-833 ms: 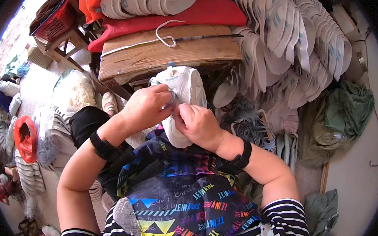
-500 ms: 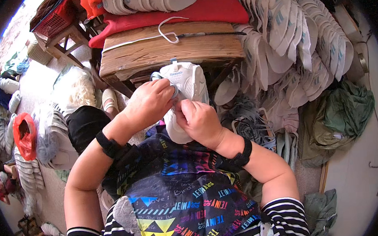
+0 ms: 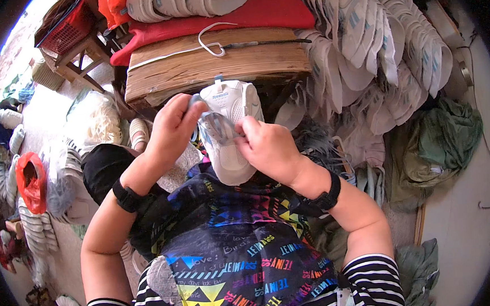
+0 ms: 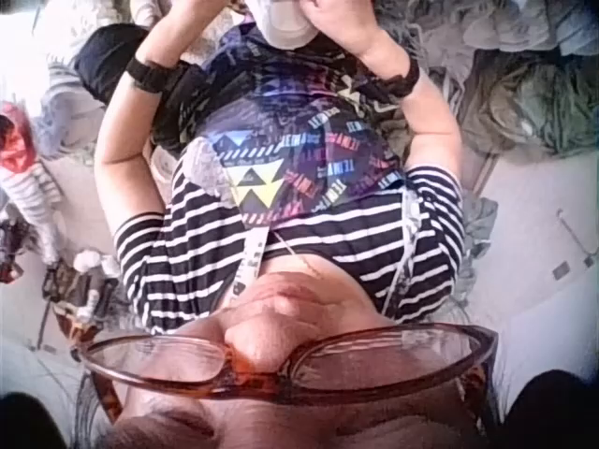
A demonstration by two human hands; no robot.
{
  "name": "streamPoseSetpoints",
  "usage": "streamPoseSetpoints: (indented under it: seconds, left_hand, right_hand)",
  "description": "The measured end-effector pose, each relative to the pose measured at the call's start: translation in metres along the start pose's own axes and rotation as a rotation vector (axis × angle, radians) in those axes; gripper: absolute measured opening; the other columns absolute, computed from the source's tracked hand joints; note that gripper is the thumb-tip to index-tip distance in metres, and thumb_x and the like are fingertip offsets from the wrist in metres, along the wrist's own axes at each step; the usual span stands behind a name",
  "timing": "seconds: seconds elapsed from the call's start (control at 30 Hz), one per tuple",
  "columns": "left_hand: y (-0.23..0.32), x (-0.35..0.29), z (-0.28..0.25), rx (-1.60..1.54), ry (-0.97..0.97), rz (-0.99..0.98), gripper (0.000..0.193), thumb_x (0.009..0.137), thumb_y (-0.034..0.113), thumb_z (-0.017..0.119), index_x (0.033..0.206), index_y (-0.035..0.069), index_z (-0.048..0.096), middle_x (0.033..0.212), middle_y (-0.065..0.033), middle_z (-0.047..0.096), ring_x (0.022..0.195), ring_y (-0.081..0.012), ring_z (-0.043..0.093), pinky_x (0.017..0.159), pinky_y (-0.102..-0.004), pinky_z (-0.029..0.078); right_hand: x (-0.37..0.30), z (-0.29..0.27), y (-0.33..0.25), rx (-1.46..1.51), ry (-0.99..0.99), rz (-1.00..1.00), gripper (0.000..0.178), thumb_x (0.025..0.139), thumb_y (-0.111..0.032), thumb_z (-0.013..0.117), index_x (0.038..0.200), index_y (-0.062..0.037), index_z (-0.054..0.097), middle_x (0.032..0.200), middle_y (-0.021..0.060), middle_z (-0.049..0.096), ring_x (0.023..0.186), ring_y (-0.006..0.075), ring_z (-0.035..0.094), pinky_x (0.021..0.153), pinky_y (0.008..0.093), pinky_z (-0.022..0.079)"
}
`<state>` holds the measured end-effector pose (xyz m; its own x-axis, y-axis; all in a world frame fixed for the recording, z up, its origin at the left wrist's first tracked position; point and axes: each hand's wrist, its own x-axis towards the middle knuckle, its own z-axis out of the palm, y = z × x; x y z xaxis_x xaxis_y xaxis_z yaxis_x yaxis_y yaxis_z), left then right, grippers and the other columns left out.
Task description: Thread laces through the eyelets of a shoe upper and tie them.
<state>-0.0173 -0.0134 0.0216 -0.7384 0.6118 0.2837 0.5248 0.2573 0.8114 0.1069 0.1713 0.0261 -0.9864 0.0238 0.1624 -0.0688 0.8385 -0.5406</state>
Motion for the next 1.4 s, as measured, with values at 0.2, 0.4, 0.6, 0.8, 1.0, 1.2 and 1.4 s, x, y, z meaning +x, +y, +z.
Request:
streamPoseSetpoints:
  seconds: [0.2, 0.4, 0.6, 0.8, 1.0, 1.2, 1.4]
  left_hand:
    - [0.008, 0.003, -0.001, -0.405, 0.008, -0.153, 0.035, 0.105, 0.032, 0.046, 0.092, 0.004, 0.064, 0.07, 0.0102, 0.042, 0.065, -0.0006, 0.034, 0.056, -0.0188, 0.027]
    - [0.013, 0.005, -0.006, -0.387, 0.004, -0.172, 0.036, 0.105, 0.033, 0.046, 0.093, 0.005, 0.064, 0.067, 0.0097, 0.041, 0.062, -0.0006, 0.033, 0.055, -0.0181, 0.026]
    - [0.021, 0.012, 0.004, -0.426, 0.039, -0.113, 0.036, 0.105, 0.032, 0.046, 0.093, 0.003, 0.064, 0.071, 0.0081, 0.045, 0.066, -0.0014, 0.037, 0.058, -0.0186, 0.031]
    - [0.028, 0.013, 0.0, -0.432, 0.027, -0.124, 0.036, 0.105, 0.031, 0.045, 0.093, 0.003, 0.064, 0.074, 0.0074, 0.046, 0.068, -0.002, 0.038, 0.06, -0.0184, 0.032]
    - [0.029, 0.013, -0.009, -0.488, 0.038, -0.182, 0.039, 0.106, 0.033, 0.043, 0.093, 0.002, 0.063, 0.071, 0.0071, 0.043, 0.065, -0.0024, 0.037, 0.059, -0.0184, 0.032]
    - [0.04, 0.029, -0.019, -0.678, 0.028, -0.235, 0.038, 0.105, 0.033, 0.043, 0.093, 0.002, 0.063, 0.068, 0.0059, 0.044, 0.062, -0.0039, 0.039, 0.057, -0.0193, 0.033]
    - [0.071, 0.08, -0.083, -0.802, 0.261, 0.048, 0.028, 0.104, 0.024, 0.045, 0.099, 0.0, 0.058, 0.074, 0.0005, 0.049, 0.062, -0.0082, 0.04, 0.06, -0.0238, 0.037]
  right_hand:
    - [0.012, 0.006, 0.003, -0.121, -0.061, -0.071, 0.013, 0.08, -0.011, 0.066, 0.086, -0.0069, 0.056, 0.069, 0.0131, 0.063, 0.065, 0.0332, 0.065, 0.058, 0.0425, 0.051]
    - [0.004, 0.004, 0.002, -0.083, 0.018, -0.108, 0.015, 0.079, -0.011, 0.066, 0.088, -0.0075, 0.055, 0.067, 0.0129, 0.062, 0.065, 0.0338, 0.065, 0.057, 0.0434, 0.051]
    - [0.004, 0.014, 0.0, -0.222, -0.01, -0.043, 0.018, 0.08, -0.013, 0.066, 0.091, -0.0075, 0.053, 0.071, 0.0129, 0.062, 0.067, 0.0357, 0.064, 0.057, 0.0461, 0.05]
    - [0.018, -0.001, 0.003, -0.226, -0.193, -0.067, 0.013, 0.08, -0.014, 0.063, 0.083, -0.0073, 0.053, 0.072, 0.0132, 0.063, 0.069, 0.0358, 0.065, 0.058, 0.0449, 0.051]
    - [-0.002, -0.01, 0.009, -0.008, -0.044, -0.093, 0.01, 0.08, -0.009, 0.065, 0.084, -0.0061, 0.057, 0.072, 0.0146, 0.062, 0.068, 0.0352, 0.064, 0.058, 0.0425, 0.051]
    - [-0.021, -0.002, -0.013, -0.066, -0.024, -0.421, 0.021, 0.08, -0.012, 0.067, 0.097, -0.0047, 0.057, 0.084, 0.0121, 0.059, 0.079, 0.0307, 0.061, 0.07, 0.0403, 0.049]
    - [-0.029, 0.003, -0.004, -0.079, -0.117, -0.44, 0.028, 0.08, -0.012, 0.067, 0.105, -0.0032, 0.057, 0.095, 0.0119, 0.058, 0.089, 0.0288, 0.061, 0.078, 0.0382, 0.048]
